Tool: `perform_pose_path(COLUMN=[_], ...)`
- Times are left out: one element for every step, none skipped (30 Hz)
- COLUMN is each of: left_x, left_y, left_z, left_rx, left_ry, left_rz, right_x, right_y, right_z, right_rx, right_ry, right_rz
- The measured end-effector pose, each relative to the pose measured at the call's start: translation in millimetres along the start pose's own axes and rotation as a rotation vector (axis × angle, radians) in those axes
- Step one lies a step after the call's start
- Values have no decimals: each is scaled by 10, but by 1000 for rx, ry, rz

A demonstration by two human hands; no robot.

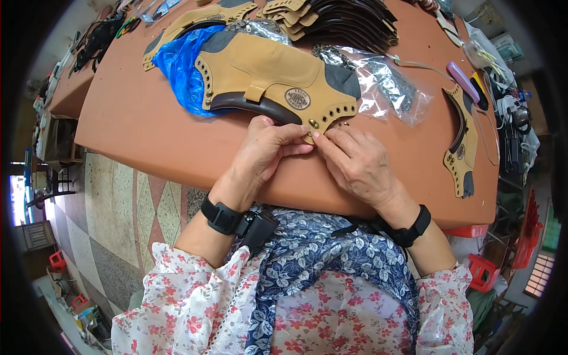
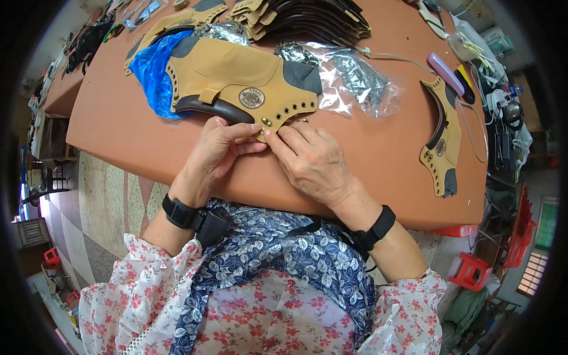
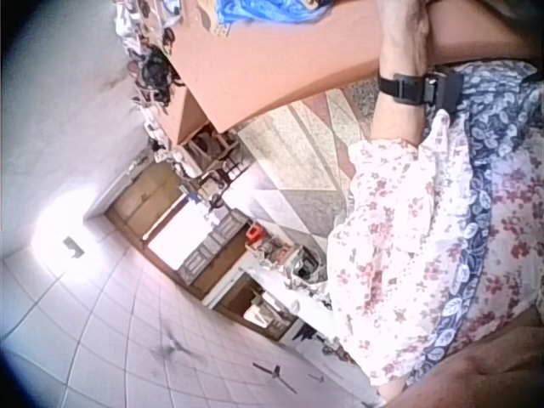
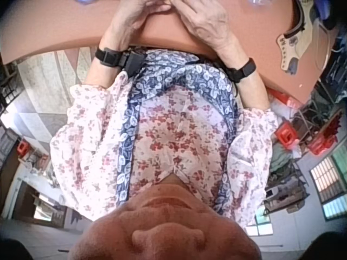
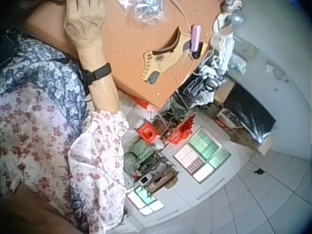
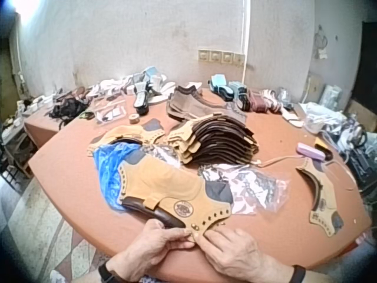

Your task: The recorder is manually inserting brass rivets or eyelets into pre-punched holes of a leather shoe upper component.

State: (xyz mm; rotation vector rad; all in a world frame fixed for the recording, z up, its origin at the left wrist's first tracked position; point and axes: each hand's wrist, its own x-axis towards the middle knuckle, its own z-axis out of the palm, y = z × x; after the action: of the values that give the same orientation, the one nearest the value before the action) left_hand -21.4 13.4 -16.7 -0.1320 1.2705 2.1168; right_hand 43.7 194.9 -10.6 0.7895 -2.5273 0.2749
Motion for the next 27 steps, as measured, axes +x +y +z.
perform_pose_path(left_x=[-1, -3, 0, 2, 4, 3, 2, 1, 2, 2, 2, 2, 1, 1, 3, 3, 1, -3, -6, -8, -10, -11, -10, -10, -12, -15, -15], left_y=[6, 14, 16, 17, 16, 22, 24, 26, 23, 24, 25, 26, 26, 24, 21, 21, 23, 27, 28, 28, 28, 21, 11, 6, 7, 11, 9], left_z=[-1, -1, 0, 1, 2, 4, 6, 8, 8, 7, 6, 7, 7, 7, 7, 10, 17, 25, 33, 42, 48, 48, 46, 48, 52, 57, 58], left_rx=[-6, -12, -18, -17, -16, -14, -15, -15, -16, -18, -20, -22, -19, -16, -13, -5, 4, 12, 15, 18, 22, 24, 26, 28, 36, 43, 51], left_ry=[0, 0, -1, -4, -7, -9, -10, -10, -11, -10, -10, -10, -9, -7, -6, -5, -3, -2, 4, 9, 15, 16, 17, 17, 19, 21, 24], left_rz=[-5, -9, -14, -17, -20, -22, -22, -23, -24, -26, -27, -29, -27, -25, -23, -20, -17, -13, -7, -1, 6, 14, 23, 31, 32, 32, 32], right_x=[-6, -10, -17, -23, -28, -26, -25, -21, -20, -18, -13, -5, -1, -2, -5, -9, -10, -9, -9, -8, -6, -4, -9, -19, -26, -27, -31], right_y=[-1, -2, -2, -1, -1, -1, -1, -4, -6, -8, -10, -11, -13, -15, -17, -18, -17, -17, -17, -17, -18, -18, -18, -17, -16, -15, -15], right_z=[5, 10, 17, 21, 21, 17, 13, 8, 7, 5, 4, 3, 3, 5, 11, 15, 14, 7, 3, 3, 6, 9, 13, 14, 16, 17, 22], right_rx=[2, 10, 18, 25, 25, 26, 26, 26, 26, 27, 36, 44, 53, 58, 63, 68, 76, 84, 93, 97, 102, 106, 106, 105, 104, 104, 104], right_ry=[2, 9, 16, 22, 22, 22, 22, 22, 21, 19, 18, 17, 15, 15, 15, 15, 10, 5, 0, -4, -9, -13, -10, -8, -6, -3, -1], right_rz=[-1, 0, 1, 2, 3, 4, 4, 5, 5, 5, 10, 14, 19, 22, 26, 30, 36, 43, 49, 53, 56, 60, 59, 59, 58, 57, 56])
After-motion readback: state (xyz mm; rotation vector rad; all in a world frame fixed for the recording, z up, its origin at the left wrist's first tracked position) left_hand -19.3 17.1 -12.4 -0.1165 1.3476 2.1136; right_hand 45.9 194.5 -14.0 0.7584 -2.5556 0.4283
